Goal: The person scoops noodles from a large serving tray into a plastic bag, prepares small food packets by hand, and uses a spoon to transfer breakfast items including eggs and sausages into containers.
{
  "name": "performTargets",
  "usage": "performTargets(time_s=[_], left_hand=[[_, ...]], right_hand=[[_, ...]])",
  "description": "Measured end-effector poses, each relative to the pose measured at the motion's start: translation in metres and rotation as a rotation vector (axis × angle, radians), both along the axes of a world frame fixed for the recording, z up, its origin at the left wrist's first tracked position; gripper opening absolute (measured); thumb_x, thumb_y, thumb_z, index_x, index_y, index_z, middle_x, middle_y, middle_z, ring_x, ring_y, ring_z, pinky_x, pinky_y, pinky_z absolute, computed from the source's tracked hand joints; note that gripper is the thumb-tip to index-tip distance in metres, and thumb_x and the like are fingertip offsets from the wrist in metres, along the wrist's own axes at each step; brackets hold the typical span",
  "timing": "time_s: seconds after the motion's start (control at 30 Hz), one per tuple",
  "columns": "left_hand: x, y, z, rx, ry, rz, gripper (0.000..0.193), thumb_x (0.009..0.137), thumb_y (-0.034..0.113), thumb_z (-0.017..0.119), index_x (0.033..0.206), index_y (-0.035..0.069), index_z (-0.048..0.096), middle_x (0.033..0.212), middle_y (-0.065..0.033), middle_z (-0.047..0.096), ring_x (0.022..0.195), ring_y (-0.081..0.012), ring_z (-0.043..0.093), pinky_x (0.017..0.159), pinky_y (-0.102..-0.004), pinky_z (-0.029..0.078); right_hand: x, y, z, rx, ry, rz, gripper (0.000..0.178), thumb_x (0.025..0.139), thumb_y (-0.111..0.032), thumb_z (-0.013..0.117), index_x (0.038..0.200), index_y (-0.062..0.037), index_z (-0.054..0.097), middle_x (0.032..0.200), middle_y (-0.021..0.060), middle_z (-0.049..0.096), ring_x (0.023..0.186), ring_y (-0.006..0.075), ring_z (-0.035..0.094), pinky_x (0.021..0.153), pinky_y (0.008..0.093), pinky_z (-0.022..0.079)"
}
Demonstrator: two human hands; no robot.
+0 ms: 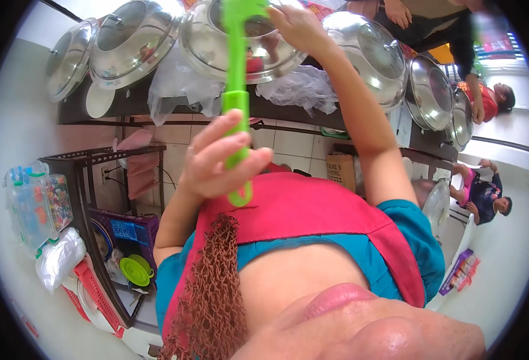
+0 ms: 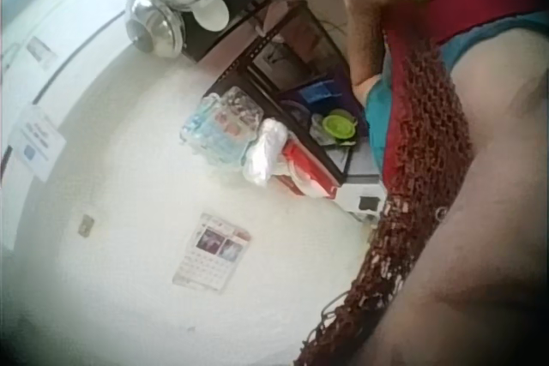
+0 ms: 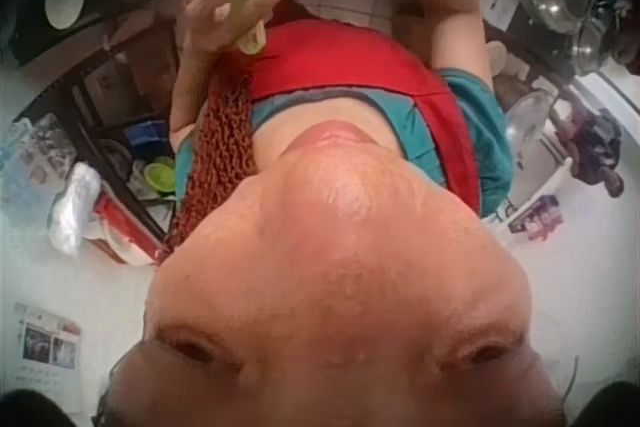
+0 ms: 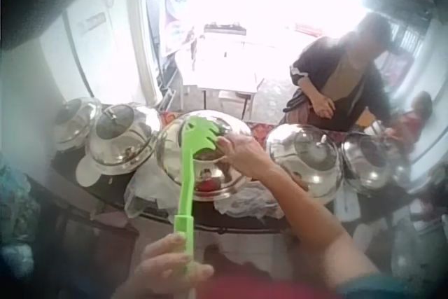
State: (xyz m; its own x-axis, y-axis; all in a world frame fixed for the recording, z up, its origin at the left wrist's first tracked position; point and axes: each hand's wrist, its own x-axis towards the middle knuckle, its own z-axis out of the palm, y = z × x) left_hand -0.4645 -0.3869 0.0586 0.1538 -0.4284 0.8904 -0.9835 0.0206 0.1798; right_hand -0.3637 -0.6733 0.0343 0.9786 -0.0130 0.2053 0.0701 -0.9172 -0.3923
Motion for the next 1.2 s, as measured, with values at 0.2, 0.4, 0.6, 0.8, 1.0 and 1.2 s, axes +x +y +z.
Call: performTargets(time_s=[0.2,0.4,0.6,0.8,1.0,1.2], left_hand=[[-0.037,-0.089,-0.045,0.180,-0.091,-0.249,0.037,0.070,0.009,0.073,0.105,0.019,0.068,0.106,-0.0063,0.047,0.108,-0.0282,0.057,0.085,-0.0328,0.055],[-0.078,-0.141,-0.127,0.172,0.268,-0.257,0.048,0.076,0.009,0.071,0.119,0.004,0.052,0.110,-0.0137,0.048,0.108,-0.0331,0.051,0.090,-0.0400,0.047],[-0.055,-0.218,-0.157,0.267,0.578,0.238,0.058,0.075,0.022,0.076,0.119,0.002,0.046,0.107,-0.0174,0.049,0.099,-0.0353,0.050,0.086,-0.0413,0.045],[-0.003,-0.206,-0.217,0.417,1.292,0.086,0.033,0.089,0.035,0.060,0.098,0.003,0.057,0.066,-0.0033,0.049,0.057,-0.0249,0.053,0.059,-0.0385,0.046],[0.008,-0.148,-0.231,-0.057,2.064,-0.693,0.030,0.098,0.035,0.049,0.097,0.006,0.058,0.071,-0.0002,0.055,0.062,-0.0107,0.053,0.053,-0.0268,0.041],[-0.001,-0.148,-0.164,-0.033,1.966,-0.302,0.027,0.099,0.030,0.049,0.099,0.007,0.064,0.081,-0.0011,0.062,0.074,-0.0085,0.055,0.063,-0.0248,0.043]], right_hand=[[-0.196,0.030,0.004,1.817,0.373,0.092,0.061,0.101,-0.048,0.029,0.120,0.0038,0.055,0.108,0.0186,0.063,0.098,0.0227,0.061,0.087,0.0341,0.048],[-0.290,-0.002,-0.017,1.551,-0.151,-0.282,0.026,0.102,-0.023,0.041,0.102,-0.0001,0.053,0.093,0.0119,0.060,0.091,0.0232,0.063,0.083,0.0362,0.050],[-0.354,-0.033,-0.037,1.132,-0.051,-0.453,0.023,0.102,-0.022,0.043,0.105,-0.0024,0.054,0.079,0.0037,0.055,0.076,0.0135,0.059,0.070,0.0271,0.048],[-0.366,-0.027,-0.079,0.938,0.063,-0.452,0.025,0.100,-0.017,0.048,0.119,-0.0045,0.055,0.076,-0.0001,0.053,0.066,0.0067,0.050,0.060,0.0222,0.042],[-0.331,-0.020,-0.118,0.890,0.040,-0.347,0.025,0.096,-0.015,0.053,0.119,-0.0056,0.057,0.073,0.0078,0.057,0.063,0.0166,0.056,0.060,0.0297,0.046],[-0.298,-0.033,-0.177,0.272,0.258,-0.111,0.020,0.094,-0.021,0.049,0.101,-0.0025,0.050,0.085,0.0251,0.061,0.083,0.0443,0.059,0.069,0.0517,0.045]])
